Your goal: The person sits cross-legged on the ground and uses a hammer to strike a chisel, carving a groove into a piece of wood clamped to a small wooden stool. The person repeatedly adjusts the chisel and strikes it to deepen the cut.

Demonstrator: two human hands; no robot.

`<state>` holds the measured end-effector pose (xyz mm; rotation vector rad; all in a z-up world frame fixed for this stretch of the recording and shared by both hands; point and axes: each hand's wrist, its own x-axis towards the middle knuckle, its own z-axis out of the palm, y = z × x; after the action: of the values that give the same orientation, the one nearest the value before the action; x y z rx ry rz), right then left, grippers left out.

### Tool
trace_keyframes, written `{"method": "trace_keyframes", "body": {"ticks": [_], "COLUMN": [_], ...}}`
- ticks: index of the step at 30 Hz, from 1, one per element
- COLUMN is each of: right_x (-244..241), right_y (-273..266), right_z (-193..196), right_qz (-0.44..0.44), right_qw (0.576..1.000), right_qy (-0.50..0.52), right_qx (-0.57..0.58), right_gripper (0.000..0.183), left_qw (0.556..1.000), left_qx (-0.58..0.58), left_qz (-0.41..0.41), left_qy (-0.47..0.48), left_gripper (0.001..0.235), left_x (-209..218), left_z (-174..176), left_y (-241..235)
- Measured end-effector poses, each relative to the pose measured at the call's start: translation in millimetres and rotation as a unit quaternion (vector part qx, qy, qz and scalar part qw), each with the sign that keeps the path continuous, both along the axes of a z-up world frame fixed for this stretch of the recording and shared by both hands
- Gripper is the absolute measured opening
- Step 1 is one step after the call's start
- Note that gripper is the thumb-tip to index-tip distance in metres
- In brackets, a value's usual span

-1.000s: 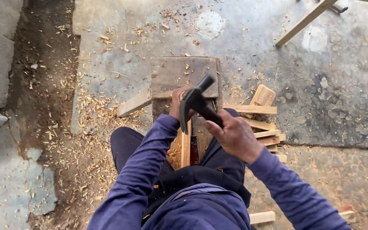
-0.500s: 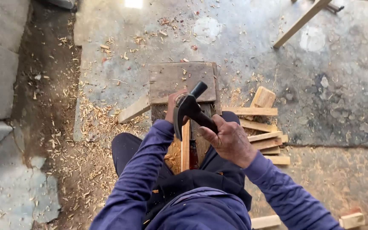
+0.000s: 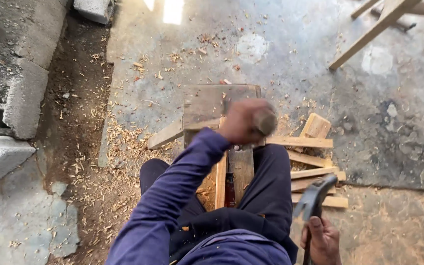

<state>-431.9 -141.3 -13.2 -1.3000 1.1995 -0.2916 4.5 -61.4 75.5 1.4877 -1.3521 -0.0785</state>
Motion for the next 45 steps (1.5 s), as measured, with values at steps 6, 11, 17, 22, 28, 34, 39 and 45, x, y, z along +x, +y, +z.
{"method": "trace_keyframes", "body": {"ticks": [6, 11, 17, 22, 28, 34, 39, 45], "right_x": [-32.0, -47.3, -32.8, -18.8, -19.9, -21.0, -30.8, -7.7], "right_y": [21.7, 31.9, 48.5, 49.3, 53.1, 63.5, 68.0, 55.7], "right_z": [-39.7, -74.1, -66.2, -56.7, -63.8, -59.7, -63.0, -23.1], "right_qz": [-0.096, -0.117, -0.115, -0.032, 0.051, 0.057, 0.030, 0.034], "right_qw": [0.995, 0.993, 0.987, 0.993, 0.996, 0.995, 0.997, 0.995], "right_qy": [0.013, -0.016, -0.050, -0.071, -0.047, -0.030, -0.031, -0.088], "right_qx": [-0.013, 0.027, 0.097, 0.090, 0.060, 0.074, 0.056, 0.013], "right_gripper": [0.056, 0.051, 0.048, 0.051, 0.053, 0.052, 0.055, 0.047], "left_qw": [0.825, 0.774, 0.818, 0.762, 0.727, 0.723, 0.887, 0.981], "left_qx": [0.299, 0.384, 0.309, 0.469, 0.508, 0.496, 0.254, 0.012], "left_qz": [-0.147, -0.154, -0.096, -0.230, -0.221, -0.268, -0.295, -0.134], "left_qy": [-0.457, -0.479, -0.476, -0.383, -0.406, -0.400, -0.249, 0.137], "left_gripper": [0.022, 0.013, 0.039, 0.023, 0.028, 0.031, 0.046, 0.074], "left_x": [-66.4, -69.6, -117.3, -134.3, -142.4, -143.1, -136.6, -88.6], "left_z": [-122.5, -194.8, -126.0, -162.6, -180.6, -195.7, -145.9, -4.0], "left_y": [-42.4, -25.0, 46.8, 72.3, 54.4, 68.7, 84.5, 61.7]}}
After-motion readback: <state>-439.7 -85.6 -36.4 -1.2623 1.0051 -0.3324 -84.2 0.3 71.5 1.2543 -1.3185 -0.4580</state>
